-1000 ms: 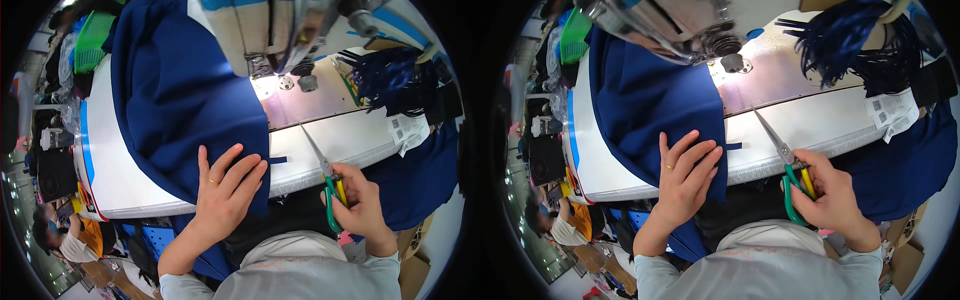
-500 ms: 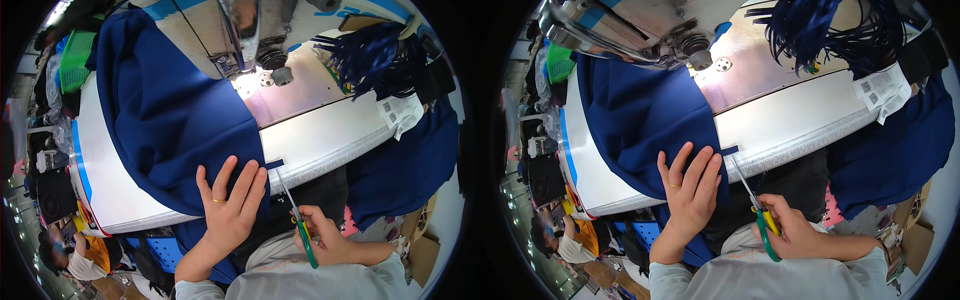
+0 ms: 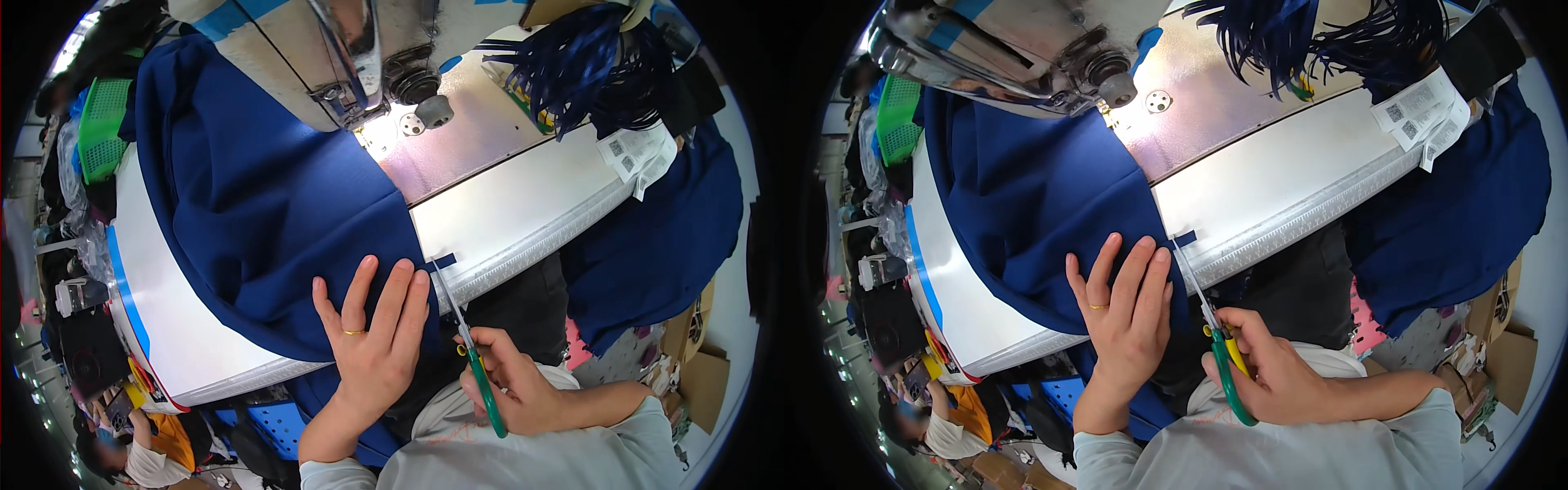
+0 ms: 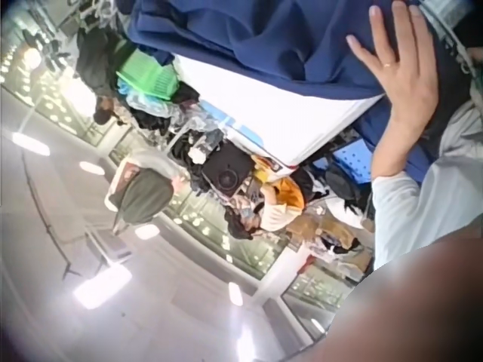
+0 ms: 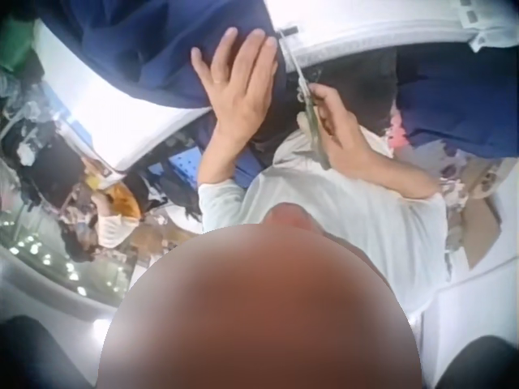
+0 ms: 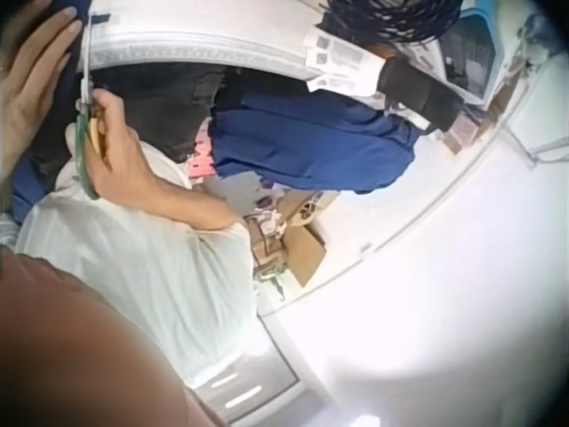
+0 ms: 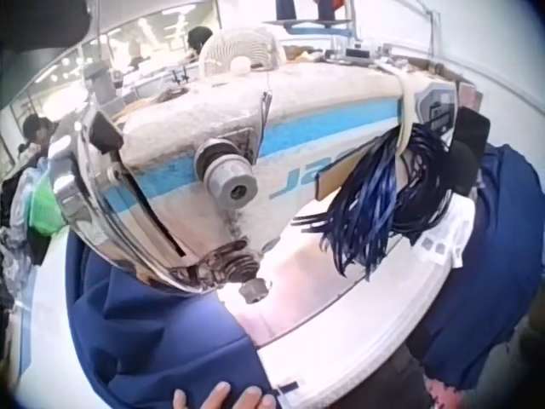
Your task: Operating an industrial sewing machine to stitch blue fabric pieces together.
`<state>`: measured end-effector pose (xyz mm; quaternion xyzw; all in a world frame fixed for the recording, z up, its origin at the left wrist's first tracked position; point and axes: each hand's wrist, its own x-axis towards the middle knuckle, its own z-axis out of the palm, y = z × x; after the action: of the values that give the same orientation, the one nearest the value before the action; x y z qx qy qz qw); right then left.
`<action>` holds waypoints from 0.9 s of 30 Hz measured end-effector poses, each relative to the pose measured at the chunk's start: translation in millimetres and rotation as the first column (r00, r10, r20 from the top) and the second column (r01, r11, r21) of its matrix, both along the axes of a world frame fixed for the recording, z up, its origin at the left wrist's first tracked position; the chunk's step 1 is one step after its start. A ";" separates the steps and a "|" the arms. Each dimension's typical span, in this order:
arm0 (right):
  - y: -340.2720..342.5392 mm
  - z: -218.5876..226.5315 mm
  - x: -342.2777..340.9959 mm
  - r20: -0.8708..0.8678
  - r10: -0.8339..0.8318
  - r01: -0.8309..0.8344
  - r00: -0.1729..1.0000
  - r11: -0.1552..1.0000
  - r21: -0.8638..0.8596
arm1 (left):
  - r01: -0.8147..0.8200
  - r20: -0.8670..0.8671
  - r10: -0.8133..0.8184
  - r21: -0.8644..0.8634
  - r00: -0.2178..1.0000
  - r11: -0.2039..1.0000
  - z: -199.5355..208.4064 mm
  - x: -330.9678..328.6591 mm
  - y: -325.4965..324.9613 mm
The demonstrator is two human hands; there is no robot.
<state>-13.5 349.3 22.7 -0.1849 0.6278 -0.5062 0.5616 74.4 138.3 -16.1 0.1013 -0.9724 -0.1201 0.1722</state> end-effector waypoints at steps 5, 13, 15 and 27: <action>-2.0 1.8 1.6 0.070 -0.059 0.060 0.996 0.998 -0.008 | 0.003 -0.009 -0.003 -0.006 1.000 1.000 -0.8 -0.3 -0.1; -1.3 1.0 2.5 0.088 -0.084 0.087 0.993 0.996 -0.029 | 0.000 -0.013 0.000 -0.011 1.000 1.000 -0.9 -0.4 -0.2; -1.7 2.0 2.9 0.087 -0.082 0.084 0.993 0.996 -0.025 | -0.001 -0.011 0.000 -0.015 1.000 1.000 -0.5 -0.1 -0.2; -4.5 1.7 4.6 0.050 -0.068 0.069 0.996 0.998 -0.010 | 0.009 0.010 -0.009 -0.020 1.000 1.000 -2.5 0.0 -0.7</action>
<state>-8.9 344.9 24.4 -0.1538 0.6167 -0.5333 0.5582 74.4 137.7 -18.5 0.0957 -0.9749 -0.1107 0.1677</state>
